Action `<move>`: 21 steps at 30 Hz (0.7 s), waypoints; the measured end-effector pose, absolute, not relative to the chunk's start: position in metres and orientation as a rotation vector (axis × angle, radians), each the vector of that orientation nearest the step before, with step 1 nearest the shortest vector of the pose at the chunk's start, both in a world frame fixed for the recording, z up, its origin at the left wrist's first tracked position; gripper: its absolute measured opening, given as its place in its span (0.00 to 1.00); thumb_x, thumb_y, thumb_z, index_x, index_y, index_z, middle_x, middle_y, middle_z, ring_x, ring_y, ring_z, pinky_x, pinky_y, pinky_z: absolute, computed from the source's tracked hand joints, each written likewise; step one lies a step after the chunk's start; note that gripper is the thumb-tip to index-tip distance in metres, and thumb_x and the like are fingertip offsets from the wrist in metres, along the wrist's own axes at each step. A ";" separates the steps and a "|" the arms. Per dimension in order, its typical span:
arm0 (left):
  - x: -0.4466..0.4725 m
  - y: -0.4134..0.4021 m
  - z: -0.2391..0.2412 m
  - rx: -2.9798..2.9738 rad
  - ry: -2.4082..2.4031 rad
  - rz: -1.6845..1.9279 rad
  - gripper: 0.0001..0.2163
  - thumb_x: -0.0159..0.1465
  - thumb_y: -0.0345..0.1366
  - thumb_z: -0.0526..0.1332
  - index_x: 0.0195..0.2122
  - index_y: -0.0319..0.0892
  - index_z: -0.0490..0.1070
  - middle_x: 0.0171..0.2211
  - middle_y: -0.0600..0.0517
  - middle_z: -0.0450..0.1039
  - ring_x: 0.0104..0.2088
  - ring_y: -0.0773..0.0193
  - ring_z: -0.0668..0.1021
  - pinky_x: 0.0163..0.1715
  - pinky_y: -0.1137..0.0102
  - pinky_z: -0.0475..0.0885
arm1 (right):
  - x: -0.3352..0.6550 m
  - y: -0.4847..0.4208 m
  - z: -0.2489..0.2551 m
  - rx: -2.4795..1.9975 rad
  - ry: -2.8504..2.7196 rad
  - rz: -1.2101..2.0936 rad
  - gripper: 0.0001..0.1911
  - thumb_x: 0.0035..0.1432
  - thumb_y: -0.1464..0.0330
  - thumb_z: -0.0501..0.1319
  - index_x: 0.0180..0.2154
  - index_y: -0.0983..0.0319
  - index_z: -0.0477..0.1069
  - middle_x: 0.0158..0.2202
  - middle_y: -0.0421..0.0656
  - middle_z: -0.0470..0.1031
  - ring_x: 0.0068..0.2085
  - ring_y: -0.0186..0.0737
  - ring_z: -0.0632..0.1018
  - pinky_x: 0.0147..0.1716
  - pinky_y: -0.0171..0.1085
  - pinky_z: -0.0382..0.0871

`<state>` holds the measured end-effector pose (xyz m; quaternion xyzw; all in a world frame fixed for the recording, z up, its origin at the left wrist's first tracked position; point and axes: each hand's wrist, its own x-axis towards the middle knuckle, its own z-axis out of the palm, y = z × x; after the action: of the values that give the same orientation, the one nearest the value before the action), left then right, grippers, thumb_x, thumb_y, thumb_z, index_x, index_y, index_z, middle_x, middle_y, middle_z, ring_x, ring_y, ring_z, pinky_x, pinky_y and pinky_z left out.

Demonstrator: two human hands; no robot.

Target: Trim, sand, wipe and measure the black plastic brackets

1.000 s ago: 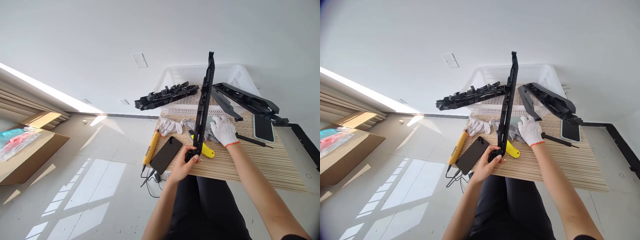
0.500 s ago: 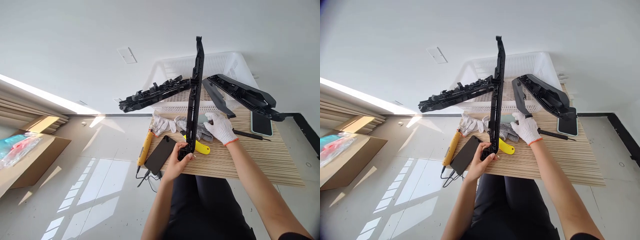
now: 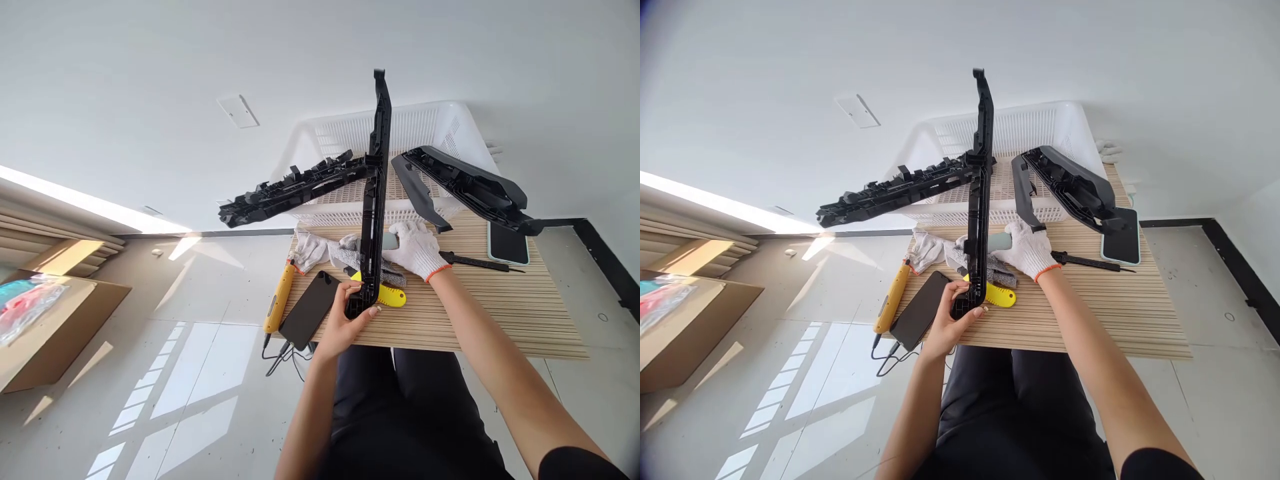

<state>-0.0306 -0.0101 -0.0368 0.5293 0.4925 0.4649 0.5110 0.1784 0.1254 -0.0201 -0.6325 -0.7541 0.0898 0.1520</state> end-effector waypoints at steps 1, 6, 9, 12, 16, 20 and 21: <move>-0.030 -0.011 -0.038 1.228 1.159 1.132 0.23 0.60 0.40 0.71 0.50 0.48 0.61 0.47 0.51 0.71 0.44 0.62 0.79 0.50 0.64 0.74 | 0.178 0.126 -0.021 -1.838 -2.145 0.276 0.36 0.49 0.41 0.65 0.50 0.59 0.72 0.52 0.52 0.74 0.54 0.62 0.72 0.50 0.54 0.68; -0.028 -0.012 -0.042 1.052 1.027 1.207 0.22 0.63 0.41 0.69 0.47 0.50 0.53 0.38 0.57 0.71 0.32 0.69 0.80 0.43 0.65 0.76 | 0.180 0.125 -0.016 -1.891 -1.992 0.341 0.40 0.41 0.44 0.71 0.50 0.62 0.68 0.52 0.54 0.72 0.51 0.63 0.74 0.48 0.56 0.70; -0.026 -0.011 -0.041 1.052 1.003 1.222 0.18 0.64 0.43 0.68 0.45 0.48 0.58 0.35 0.57 0.70 0.29 0.71 0.77 0.36 0.70 0.75 | 0.186 0.111 -0.009 -1.753 -1.816 0.387 0.40 0.41 0.51 0.74 0.53 0.60 0.65 0.49 0.51 0.72 0.47 0.58 0.76 0.46 0.56 0.71; -0.024 -0.010 -0.039 1.015 1.013 1.229 0.16 0.65 0.49 0.65 0.40 0.45 0.63 0.28 0.58 0.66 0.26 0.71 0.72 0.28 0.74 0.70 | 0.193 0.089 -0.003 -1.577 -1.653 0.604 0.40 0.37 0.52 0.76 0.50 0.57 0.65 0.43 0.45 0.74 0.39 0.51 0.78 0.41 0.53 0.74; -0.024 -0.007 -0.037 0.909 1.078 1.285 0.21 0.65 0.58 0.59 0.38 0.44 0.65 0.29 0.56 0.65 0.25 0.71 0.69 0.24 0.74 0.67 | 0.200 0.052 0.000 -1.451 -1.338 0.827 0.35 0.36 0.57 0.78 0.45 0.56 0.66 0.40 0.43 0.75 0.37 0.46 0.78 0.35 0.46 0.76; -0.026 -0.006 -0.037 1.047 1.116 1.264 0.22 0.59 0.56 0.67 0.42 0.44 0.67 0.32 0.54 0.69 0.29 0.68 0.73 0.29 0.73 0.71 | 0.192 0.015 -0.006 -1.223 -0.985 1.231 0.24 0.46 0.58 0.72 0.39 0.56 0.61 0.37 0.42 0.77 0.35 0.42 0.80 0.29 0.39 0.75; -0.026 -0.006 -0.036 1.126 1.138 1.245 0.22 0.57 0.52 0.70 0.43 0.44 0.67 0.35 0.53 0.71 0.33 0.66 0.75 0.34 0.71 0.73 | 0.189 0.008 -0.008 -1.156 -0.946 1.312 0.23 0.48 0.57 0.71 0.38 0.56 0.61 0.36 0.42 0.78 0.35 0.42 0.81 0.29 0.38 0.74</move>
<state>-0.0261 -0.0062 -0.0362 0.4715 0.4763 0.5210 0.5285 0.1890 0.0076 -0.0080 -0.4874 -0.3991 0.5530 0.5453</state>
